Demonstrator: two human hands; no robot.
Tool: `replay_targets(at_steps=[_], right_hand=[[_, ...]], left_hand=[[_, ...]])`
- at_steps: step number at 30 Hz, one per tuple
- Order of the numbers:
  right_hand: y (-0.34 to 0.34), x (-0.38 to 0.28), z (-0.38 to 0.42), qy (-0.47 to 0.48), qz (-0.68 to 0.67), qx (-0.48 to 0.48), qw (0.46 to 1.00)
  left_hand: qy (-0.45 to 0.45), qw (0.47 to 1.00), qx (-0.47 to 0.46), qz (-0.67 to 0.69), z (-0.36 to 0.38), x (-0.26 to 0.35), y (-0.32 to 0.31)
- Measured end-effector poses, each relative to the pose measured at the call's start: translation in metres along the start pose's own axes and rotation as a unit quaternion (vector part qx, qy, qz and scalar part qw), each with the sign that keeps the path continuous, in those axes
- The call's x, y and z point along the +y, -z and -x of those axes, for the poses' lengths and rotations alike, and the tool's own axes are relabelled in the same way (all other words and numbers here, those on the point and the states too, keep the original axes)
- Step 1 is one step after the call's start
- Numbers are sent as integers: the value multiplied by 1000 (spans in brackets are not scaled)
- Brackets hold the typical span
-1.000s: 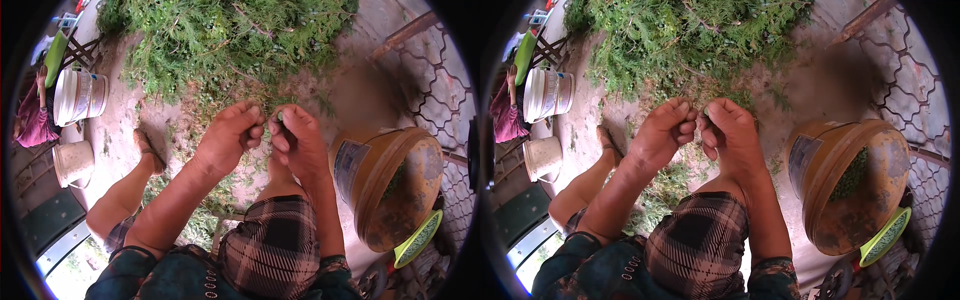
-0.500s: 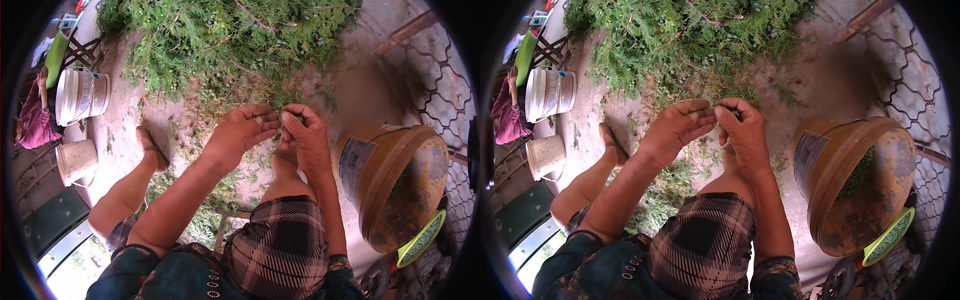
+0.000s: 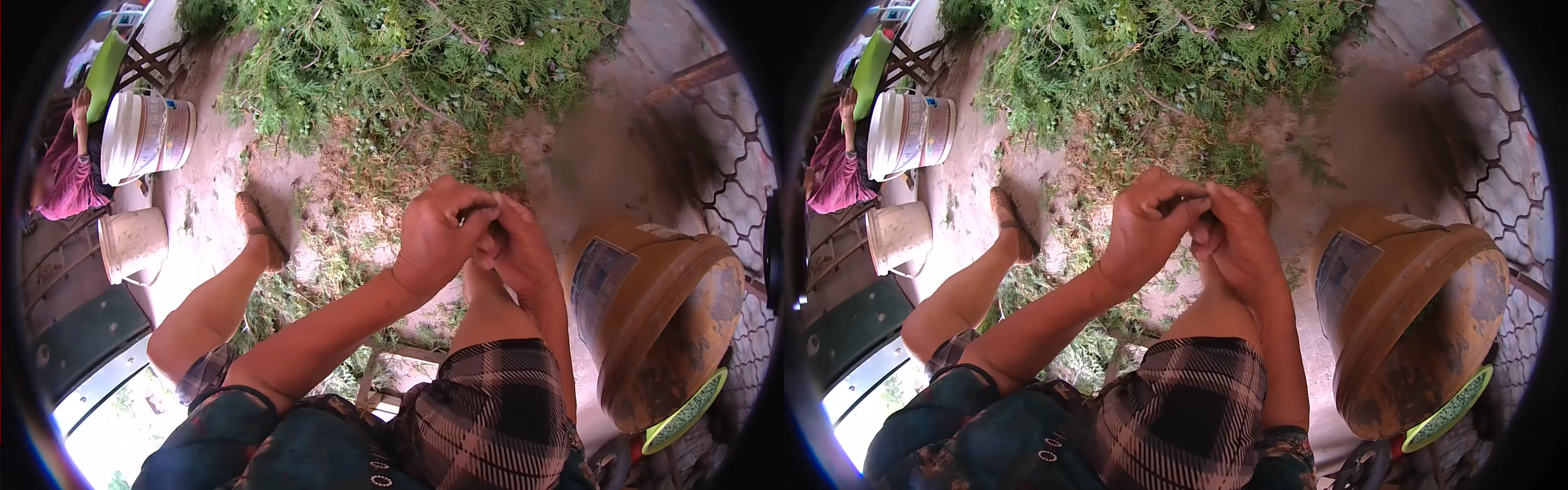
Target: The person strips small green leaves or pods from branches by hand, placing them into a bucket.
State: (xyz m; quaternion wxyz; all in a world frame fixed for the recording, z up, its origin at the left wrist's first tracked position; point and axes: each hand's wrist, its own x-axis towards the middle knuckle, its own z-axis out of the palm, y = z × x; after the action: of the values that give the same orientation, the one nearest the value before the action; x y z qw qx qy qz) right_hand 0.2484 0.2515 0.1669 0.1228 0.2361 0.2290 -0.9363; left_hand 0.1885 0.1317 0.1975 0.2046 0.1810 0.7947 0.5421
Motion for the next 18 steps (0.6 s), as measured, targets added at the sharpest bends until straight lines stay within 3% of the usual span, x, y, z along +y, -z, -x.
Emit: replay_targets(at_steps=[1,2,4,11,13,14,15,16,18], right_hand=[[0,-1,0,-1,-7,17,1000],[1,-2,-1,-1,-15,34,999],[6,1,-4,-1,-33,28,999],[8,0,-8,26,-28,47,998],[11,-4,-10,47,-53,28,997],[11,-5,-10,67,-78,9,995],[10,-5,-11,68,-79,10,995],[7,-6,-11,69,-76,15,995],[9,-4,-14,70,-77,21,994]], left_hand=[[79,992,15,101,-2,-3,0],[80,992,16,100,-4,-5,2],[200,948,-14,249,-12,-4,7],[315,888,-20,333,-11,-37,22],[276,960,-18,47,-13,-68,36],[168,971,-63,-157,-12,-99,47],[111,924,-75,-357,-9,-122,58],[133,920,-32,-368,-14,-135,66],[83,916,62,-387,-28,-170,85]])
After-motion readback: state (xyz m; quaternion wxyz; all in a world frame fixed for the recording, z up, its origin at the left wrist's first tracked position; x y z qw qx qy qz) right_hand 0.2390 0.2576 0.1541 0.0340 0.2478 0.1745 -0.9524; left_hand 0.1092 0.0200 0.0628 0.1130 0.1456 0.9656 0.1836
